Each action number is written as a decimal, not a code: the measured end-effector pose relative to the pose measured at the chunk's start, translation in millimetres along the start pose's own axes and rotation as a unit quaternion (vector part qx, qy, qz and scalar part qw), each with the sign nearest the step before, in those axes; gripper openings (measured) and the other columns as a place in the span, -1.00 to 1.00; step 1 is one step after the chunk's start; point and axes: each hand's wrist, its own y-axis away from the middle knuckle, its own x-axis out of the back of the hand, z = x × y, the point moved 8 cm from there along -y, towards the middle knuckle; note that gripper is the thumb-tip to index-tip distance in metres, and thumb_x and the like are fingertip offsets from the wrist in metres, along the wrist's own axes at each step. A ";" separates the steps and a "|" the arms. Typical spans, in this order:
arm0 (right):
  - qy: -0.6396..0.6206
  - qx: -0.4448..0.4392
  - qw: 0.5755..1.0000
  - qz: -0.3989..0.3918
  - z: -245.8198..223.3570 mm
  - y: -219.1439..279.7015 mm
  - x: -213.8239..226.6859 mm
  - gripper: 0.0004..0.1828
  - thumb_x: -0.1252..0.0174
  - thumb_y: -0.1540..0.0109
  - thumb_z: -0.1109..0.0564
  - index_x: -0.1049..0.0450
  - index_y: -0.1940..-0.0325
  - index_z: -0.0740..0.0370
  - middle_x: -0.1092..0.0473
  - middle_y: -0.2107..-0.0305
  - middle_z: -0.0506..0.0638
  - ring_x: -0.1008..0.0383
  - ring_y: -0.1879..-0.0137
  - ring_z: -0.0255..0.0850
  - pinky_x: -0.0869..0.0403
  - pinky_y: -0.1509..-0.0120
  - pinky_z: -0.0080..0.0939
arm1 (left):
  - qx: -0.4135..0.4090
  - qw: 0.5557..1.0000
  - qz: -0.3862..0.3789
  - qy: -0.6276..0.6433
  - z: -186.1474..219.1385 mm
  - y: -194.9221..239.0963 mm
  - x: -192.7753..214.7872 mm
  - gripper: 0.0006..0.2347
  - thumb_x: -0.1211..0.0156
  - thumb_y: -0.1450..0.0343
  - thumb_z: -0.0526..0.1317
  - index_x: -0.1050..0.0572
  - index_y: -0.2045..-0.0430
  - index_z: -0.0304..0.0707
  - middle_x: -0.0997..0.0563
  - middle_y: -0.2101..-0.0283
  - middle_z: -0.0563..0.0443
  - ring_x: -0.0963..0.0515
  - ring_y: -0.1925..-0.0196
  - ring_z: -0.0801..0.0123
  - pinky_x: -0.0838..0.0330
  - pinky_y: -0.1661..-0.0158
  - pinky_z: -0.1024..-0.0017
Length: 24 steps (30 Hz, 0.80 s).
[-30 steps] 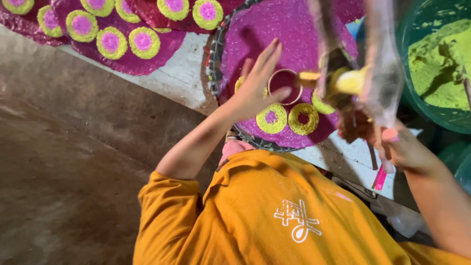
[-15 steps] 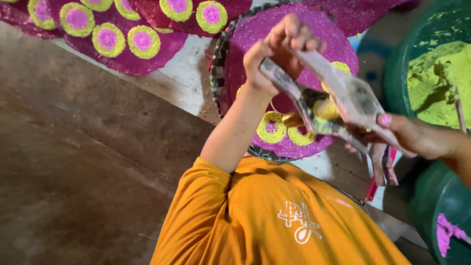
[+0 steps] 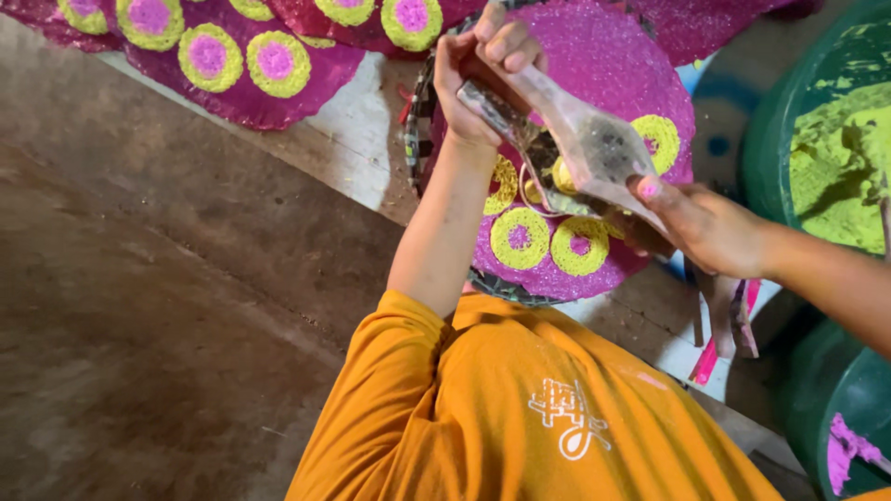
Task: The person prepares colored dough discs by applying small yellow circles of dough onto larger pink dough bases using a custom wooden press tool. They scoop yellow dough from a green bowl, apply it to the tool, and then press the pattern onto pink discs situated on a workspace.
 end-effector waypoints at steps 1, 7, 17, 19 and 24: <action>-0.013 -0.018 1.000 -0.006 3.1 1.2 -3.1 -0.09 0.34 -0.29 -0.50 -0.56 -0.05 0.31 -0.53 0.28 0.10 -0.43 0.16 -0.19 -0.44 0.00 -0.11 | -0.003 1.000 0.013 -0.004 -1.3 3.2 3.0 -0.83 -0.01 -0.52 -0.01 -0.31 0.29 -0.05 -0.49 0.31 0.17 -0.55 0.15 0.41 -0.43 -0.01 0.39; 0.059 -0.074 0.995 0.021 14.4 16.1 13.7 -0.14 0.36 -0.37 -0.46 -0.55 0.09 0.33 -0.39 0.46 0.22 -0.32 0.30 -0.08 -0.40 0.13 -0.02 | -0.007 0.997 0.073 0.004 -35.0 5.2 32.1 -0.84 0.02 -0.52 -0.04 -0.35 0.40 -0.01 -0.55 0.36 0.15 -0.59 0.24 0.41 -0.49 0.07 0.38; 0.088 0.124 0.980 0.127 -35.2 12.6 8.7 -0.24 0.31 -0.39 -0.43 -0.37 0.35 0.30 -0.18 0.60 0.05 -0.18 0.39 -0.18 -0.29 0.26 -0.04 | 0.047 0.998 0.005 -0.032 -18.2 -36.4 16.9 -0.74 0.06 -0.50 0.03 -0.36 0.46 -0.10 -0.38 0.45 0.16 -0.49 0.33 0.43 -0.50 0.18 0.42; 0.090 0.107 0.982 0.126 -36.0 7.1 2.4 -0.22 0.32 -0.39 -0.44 -0.34 0.42 0.32 -0.18 0.65 0.04 -0.20 0.44 -0.19 -0.29 0.28 -0.04 | 0.048 0.997 0.012 -0.057 -7.6 -32.9 11.1 -0.75 0.08 -0.52 0.02 -0.35 0.43 -0.11 -0.37 0.45 0.17 -0.47 0.33 0.42 -0.51 0.15 0.38; 0.153 0.042 0.981 0.115 -10.8 -5.5 -7.1 -0.14 0.39 -0.39 -0.43 -0.43 0.54 0.31 -0.21 0.75 0.07 -0.28 0.55 -0.13 -0.30 0.31 -0.01 | 0.020 0.996 -0.005 -0.085 2.9 -10.9 2.7 -0.74 0.12 -0.53 0.02 -0.35 0.37 -0.15 -0.43 0.43 0.15 -0.52 0.30 0.42 -0.56 0.25 0.36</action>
